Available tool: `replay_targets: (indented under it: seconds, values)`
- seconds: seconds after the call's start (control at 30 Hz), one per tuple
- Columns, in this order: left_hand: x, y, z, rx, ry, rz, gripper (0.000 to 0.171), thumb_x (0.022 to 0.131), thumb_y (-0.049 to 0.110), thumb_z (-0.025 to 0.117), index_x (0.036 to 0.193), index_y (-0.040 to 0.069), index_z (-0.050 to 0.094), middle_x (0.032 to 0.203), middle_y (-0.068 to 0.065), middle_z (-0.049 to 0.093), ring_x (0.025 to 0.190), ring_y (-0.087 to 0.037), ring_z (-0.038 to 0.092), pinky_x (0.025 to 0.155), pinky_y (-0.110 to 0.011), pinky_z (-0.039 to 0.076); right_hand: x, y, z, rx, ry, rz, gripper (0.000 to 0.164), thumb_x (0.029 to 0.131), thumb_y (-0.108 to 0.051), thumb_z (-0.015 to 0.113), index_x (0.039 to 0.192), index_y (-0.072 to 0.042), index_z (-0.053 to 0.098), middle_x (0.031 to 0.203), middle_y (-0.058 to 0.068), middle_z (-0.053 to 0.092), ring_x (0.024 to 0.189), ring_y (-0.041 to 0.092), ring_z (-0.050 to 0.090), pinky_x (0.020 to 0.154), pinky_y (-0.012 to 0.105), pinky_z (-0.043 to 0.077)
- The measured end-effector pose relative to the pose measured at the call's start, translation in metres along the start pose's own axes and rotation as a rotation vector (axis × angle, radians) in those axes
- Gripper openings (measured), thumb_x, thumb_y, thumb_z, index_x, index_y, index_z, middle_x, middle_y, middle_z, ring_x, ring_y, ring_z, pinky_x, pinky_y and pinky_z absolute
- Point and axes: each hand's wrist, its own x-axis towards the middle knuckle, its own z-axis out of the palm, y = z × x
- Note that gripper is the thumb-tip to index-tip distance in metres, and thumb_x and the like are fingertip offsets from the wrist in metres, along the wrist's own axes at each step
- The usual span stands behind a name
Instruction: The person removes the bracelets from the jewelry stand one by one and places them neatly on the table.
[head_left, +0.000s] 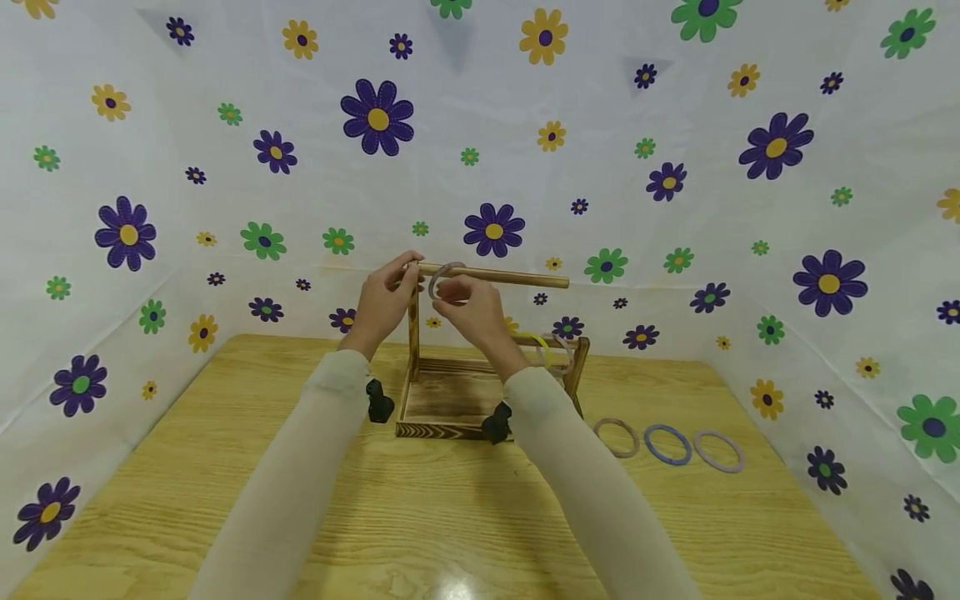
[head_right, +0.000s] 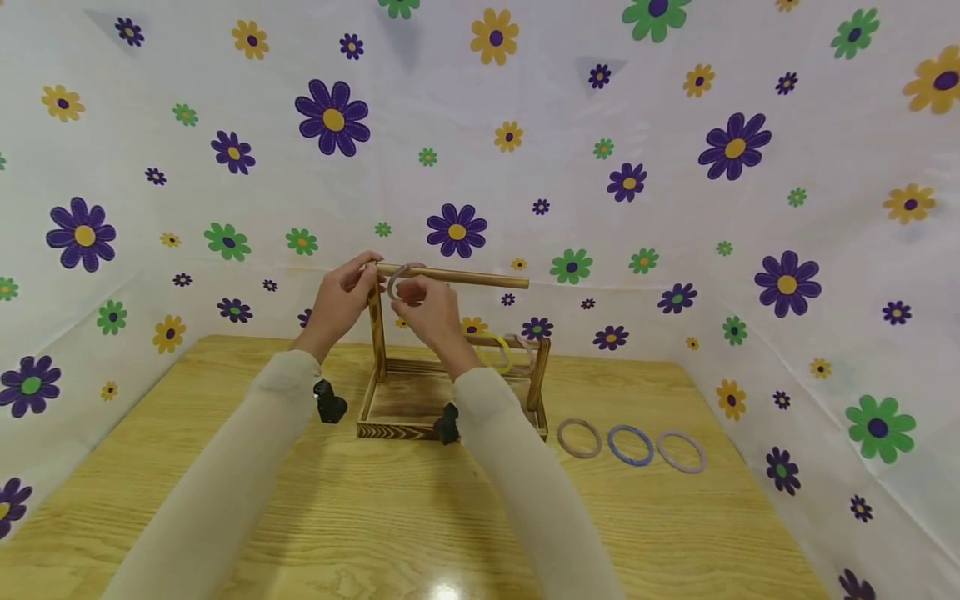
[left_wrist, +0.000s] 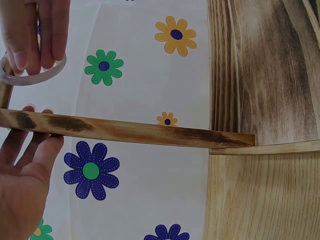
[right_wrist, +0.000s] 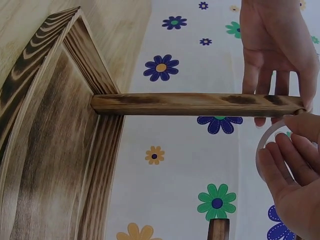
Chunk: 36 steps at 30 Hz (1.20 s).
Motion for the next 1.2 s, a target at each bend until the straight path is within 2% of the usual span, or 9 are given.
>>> replay_targets:
  seconds: [0.1,0.17,0.23,0.4,0.5,0.77,1.2]
  values:
    - [-0.007,0.017,-0.002,0.007,-0.007,-0.011,0.037,0.112,0.021,0.045,0.144,0.007,0.057,0.134,-0.030,0.064,0.124,-0.045,0.064,0.108,-0.055,0.052,0.002,-0.001,0.001,-0.005,0.014,-0.006,0.022,0.093,-0.009,0.076,0.112,0.001,0.075,0.111,0.018,0.077,0.103,0.030,0.075,0.095,0.035,0.061]
    - [-0.009,0.023,-0.002,0.015,-0.009,-0.016,0.037,0.112,0.020,0.045,0.144,0.006,0.057,0.135,-0.030,0.064,0.123,-0.045,0.065,0.108,-0.054,0.053,0.003,-0.001,0.002,-0.012,0.019,-0.009,0.021,0.093,-0.010,0.077,0.111,0.000,0.075,0.110,0.017,0.077,0.102,0.029,0.075,0.095,0.034,0.061]
    - [-0.007,0.019,-0.001,0.009,-0.005,-0.013,0.037,0.112,0.021,0.045,0.144,0.008,0.057,0.135,-0.029,0.064,0.124,-0.045,0.065,0.108,-0.054,0.052,0.004,0.000,0.003,-0.015,0.021,-0.013,0.021,0.092,-0.010,0.077,0.111,-0.001,0.075,0.109,0.017,0.078,0.101,0.028,0.075,0.095,0.034,0.061]
    - [0.004,-0.006,0.001,-0.001,0.010,0.012,0.040,0.111,0.031,0.046,0.144,0.011,0.058,0.132,-0.027,0.066,0.122,-0.041,0.066,0.108,-0.054,0.053,0.002,0.000,0.003,-0.010,0.027,-0.034,0.020,0.092,-0.010,0.078,0.109,0.000,0.075,0.108,0.017,0.078,0.102,0.029,0.075,0.094,0.035,0.061]
    - [0.006,-0.011,0.002,0.016,0.015,0.023,0.042,0.111,0.035,0.047,0.143,0.012,0.059,0.132,-0.023,0.068,0.120,-0.038,0.068,0.106,-0.051,0.055,0.000,0.001,0.003,0.003,0.036,-0.041,0.019,0.092,-0.010,0.078,0.106,0.001,0.075,0.107,0.019,0.077,0.103,0.031,0.075,0.095,0.037,0.062]
    - [0.005,-0.014,0.001,0.032,0.017,0.029,0.042,0.111,0.037,0.045,0.144,0.013,0.058,0.126,-0.025,0.067,0.119,-0.036,0.069,0.105,-0.048,0.056,-0.004,0.006,0.003,0.055,0.091,-0.051,0.016,0.091,-0.011,0.078,0.102,0.000,0.074,0.104,0.018,0.077,0.099,0.031,0.075,0.092,0.035,0.063]
    - [0.005,-0.015,0.002,0.016,0.015,0.024,0.043,0.111,0.037,0.045,0.145,0.014,0.057,0.126,-0.027,0.066,0.119,-0.039,0.068,0.105,-0.050,0.055,-0.010,0.008,0.000,0.100,0.154,-0.105,0.017,0.091,-0.006,0.077,0.105,0.002,0.075,0.098,0.021,0.076,0.091,0.032,0.073,0.086,0.036,0.064]
